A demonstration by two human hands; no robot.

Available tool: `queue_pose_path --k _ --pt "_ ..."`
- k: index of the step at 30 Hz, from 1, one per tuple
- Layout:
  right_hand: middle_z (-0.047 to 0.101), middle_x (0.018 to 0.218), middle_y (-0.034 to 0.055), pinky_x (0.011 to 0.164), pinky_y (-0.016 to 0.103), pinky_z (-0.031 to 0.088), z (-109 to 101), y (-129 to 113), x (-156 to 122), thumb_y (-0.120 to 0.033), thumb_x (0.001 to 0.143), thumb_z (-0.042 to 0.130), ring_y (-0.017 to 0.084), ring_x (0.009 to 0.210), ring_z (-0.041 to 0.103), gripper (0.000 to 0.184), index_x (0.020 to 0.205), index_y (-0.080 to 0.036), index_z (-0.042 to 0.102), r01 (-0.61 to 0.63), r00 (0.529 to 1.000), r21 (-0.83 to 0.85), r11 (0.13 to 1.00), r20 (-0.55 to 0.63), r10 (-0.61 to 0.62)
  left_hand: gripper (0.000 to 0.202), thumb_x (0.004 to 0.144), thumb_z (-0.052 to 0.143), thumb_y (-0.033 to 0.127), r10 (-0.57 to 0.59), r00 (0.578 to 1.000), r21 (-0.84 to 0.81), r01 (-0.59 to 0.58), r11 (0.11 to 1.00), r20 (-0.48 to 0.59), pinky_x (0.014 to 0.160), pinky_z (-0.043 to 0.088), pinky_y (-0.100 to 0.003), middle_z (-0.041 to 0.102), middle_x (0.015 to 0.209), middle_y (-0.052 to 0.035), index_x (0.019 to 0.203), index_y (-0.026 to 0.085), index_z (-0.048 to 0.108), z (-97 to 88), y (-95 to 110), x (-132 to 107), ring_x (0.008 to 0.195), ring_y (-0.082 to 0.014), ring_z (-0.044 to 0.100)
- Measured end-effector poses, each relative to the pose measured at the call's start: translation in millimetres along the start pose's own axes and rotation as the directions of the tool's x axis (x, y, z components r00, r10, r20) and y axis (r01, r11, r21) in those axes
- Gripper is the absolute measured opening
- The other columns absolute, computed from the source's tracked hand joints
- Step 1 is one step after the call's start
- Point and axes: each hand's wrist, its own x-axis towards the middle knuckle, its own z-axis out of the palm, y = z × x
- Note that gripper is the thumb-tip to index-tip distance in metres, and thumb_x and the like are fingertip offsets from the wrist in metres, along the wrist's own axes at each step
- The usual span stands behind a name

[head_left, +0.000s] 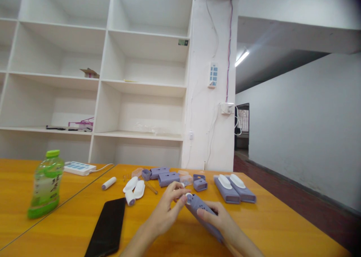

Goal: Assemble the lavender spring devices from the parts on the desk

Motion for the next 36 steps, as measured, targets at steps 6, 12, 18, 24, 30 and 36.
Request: queue_pose_path --k 6,12,18,24,30,36 --pt "0.053 0.067 -0.0016 0.059 0.026 0.024 0.3 4.8 -0.7 -0.062 0.085 0.068 0.013 0.065 0.037 0.051 0.089 -0.013 0.079 0.001 1.000 0.055 0.998 0.008 -0.001 0.043 0.090 0.066 0.055 -0.212 0.977 -0.317 0.202 0.926 0.004 0.096 0.055 -0.035 0.071 0.123 -0.0100 0.116 0.023 0.077 19.5 -17.0 -1.5 0.117 -0.0309 0.062" --pt "0.051 0.071 -0.0014 0.060 0.026 0.025 6.4 5.2 -1.5 -0.060 0.084 0.071 0.013 0.068 0.037 0.048 0.091 -0.013 0.078 0.018 1.000 0.090 0.996 0.024 -0.020 0.044 0.090 0.061 0.061 -0.214 0.977 -0.320 0.203 0.925 0.001 0.085 0.057 -0.033 0.068 0.103 -0.0057 0.107 0.022 0.074 27.3 -18.5 -2.0 0.097 -0.0250 0.063" --pt "0.044 0.066 -0.0028 0.057 0.026 0.021 7.9 11.7 0.7 -0.060 0.083 0.071 0.011 0.063 0.032 0.049 0.087 -0.012 0.077 0.020 0.999 0.104 0.994 0.035 -0.024 0.043 0.092 0.059 0.060 -0.169 0.985 -0.269 0.166 0.949 0.013 0.083 0.055 -0.033 0.066 0.097 -0.0042 0.103 0.020 0.072 26.5 -20.2 -1.7 0.093 -0.0225 0.060" --pt "0.045 0.068 -0.0021 0.058 0.027 0.022 5.6 14.4 1.7 -0.059 0.082 0.073 0.012 0.065 0.034 0.047 0.088 -0.012 0.078 0.032 0.999 0.103 0.994 0.032 -0.036 0.041 0.095 0.056 0.057 -0.151 0.988 -0.228 0.147 0.963 -0.003 0.090 0.054 -0.036 0.067 0.104 -0.0063 0.107 0.021 0.071 28.1 -21.9 -3.5 0.101 -0.0252 0.062" --pt "0.047 0.069 -0.0019 0.059 0.026 0.023 6.4 8.1 0.8 -0.058 0.083 0.071 0.012 0.065 0.034 0.046 0.090 -0.013 0.077 0.026 0.999 0.112 0.993 0.040 -0.030 0.044 0.096 0.055 0.057 -0.159 0.987 -0.231 0.154 0.961 -0.003 0.101 0.053 -0.042 0.068 0.120 -0.0090 0.118 0.022 0.072 27.8 -21.7 -10.5 0.117 -0.0295 0.060" --pt "0.057 0.076 -0.0001 0.064 0.026 0.030 8.1 -2.1 -1.4 -0.056 0.082 0.074 0.015 0.071 0.041 0.045 0.099 -0.014 0.079 0.035 0.999 0.081 0.996 0.033 -0.038 0.046 0.098 0.052 0.056 -0.222 0.975 -0.299 0.214 0.930 0.009 0.107 0.050 -0.042 0.061 0.137 -0.0093 0.123 0.023 0.071 28.7 -19.2 -15.2 0.130 -0.0305 0.054"
